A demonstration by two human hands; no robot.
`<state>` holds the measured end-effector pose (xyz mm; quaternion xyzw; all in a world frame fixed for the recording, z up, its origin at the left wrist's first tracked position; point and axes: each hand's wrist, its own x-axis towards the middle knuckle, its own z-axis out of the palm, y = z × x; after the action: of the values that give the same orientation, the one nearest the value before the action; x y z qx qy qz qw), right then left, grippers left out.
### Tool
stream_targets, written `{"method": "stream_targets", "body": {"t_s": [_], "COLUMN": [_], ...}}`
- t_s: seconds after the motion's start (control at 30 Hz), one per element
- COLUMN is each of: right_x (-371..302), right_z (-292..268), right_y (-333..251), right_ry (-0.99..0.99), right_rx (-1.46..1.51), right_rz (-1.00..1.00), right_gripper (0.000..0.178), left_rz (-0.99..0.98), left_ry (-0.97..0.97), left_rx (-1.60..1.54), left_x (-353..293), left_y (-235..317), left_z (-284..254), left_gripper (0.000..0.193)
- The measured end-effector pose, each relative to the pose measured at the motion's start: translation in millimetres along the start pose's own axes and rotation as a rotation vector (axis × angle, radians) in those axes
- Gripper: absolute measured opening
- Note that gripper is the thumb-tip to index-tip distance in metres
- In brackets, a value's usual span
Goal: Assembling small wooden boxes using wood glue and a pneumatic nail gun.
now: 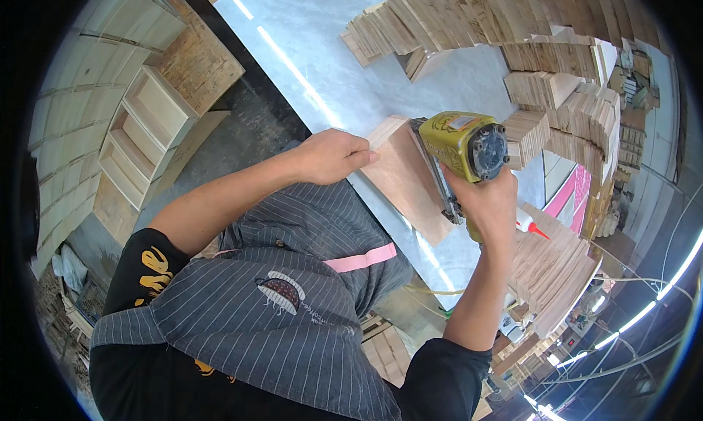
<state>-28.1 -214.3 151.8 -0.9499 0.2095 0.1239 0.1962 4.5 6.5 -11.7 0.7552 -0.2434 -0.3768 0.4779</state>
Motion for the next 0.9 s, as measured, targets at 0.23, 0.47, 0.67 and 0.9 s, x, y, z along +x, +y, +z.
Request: {"method": "stream_targets", "body": {"t_s": [0.23, 0.47, 0.67, 0.9], "right_x": [0, -47, -78, -93], "right_z": [0, -27, -31, -27], "right_y": [15, 59, 113, 130], "right_ry": [0.021, 0.067, 0.084, 0.099], "right_rx": [0.047, 0.238, 0.148, 0.268], "right_rz": [-0.012, 0.186, 0.381, 0.457], "right_gripper": [0.041, 0.030, 0.036, 0.026], "left_rz": [-0.023, 0.522, 0.842, 0.678], "left_ry": [-0.037, 0.306, 0.141, -0.110], "left_rx": [0.079, 0.549, 0.865, 0.831], "left_x": [-4, 3, 44, 63], "left_y": [9, 36, 61, 69], "left_z": [-7, 13, 54, 57], "left_gripper": [0.046, 0.048, 0.093, 0.095]}}
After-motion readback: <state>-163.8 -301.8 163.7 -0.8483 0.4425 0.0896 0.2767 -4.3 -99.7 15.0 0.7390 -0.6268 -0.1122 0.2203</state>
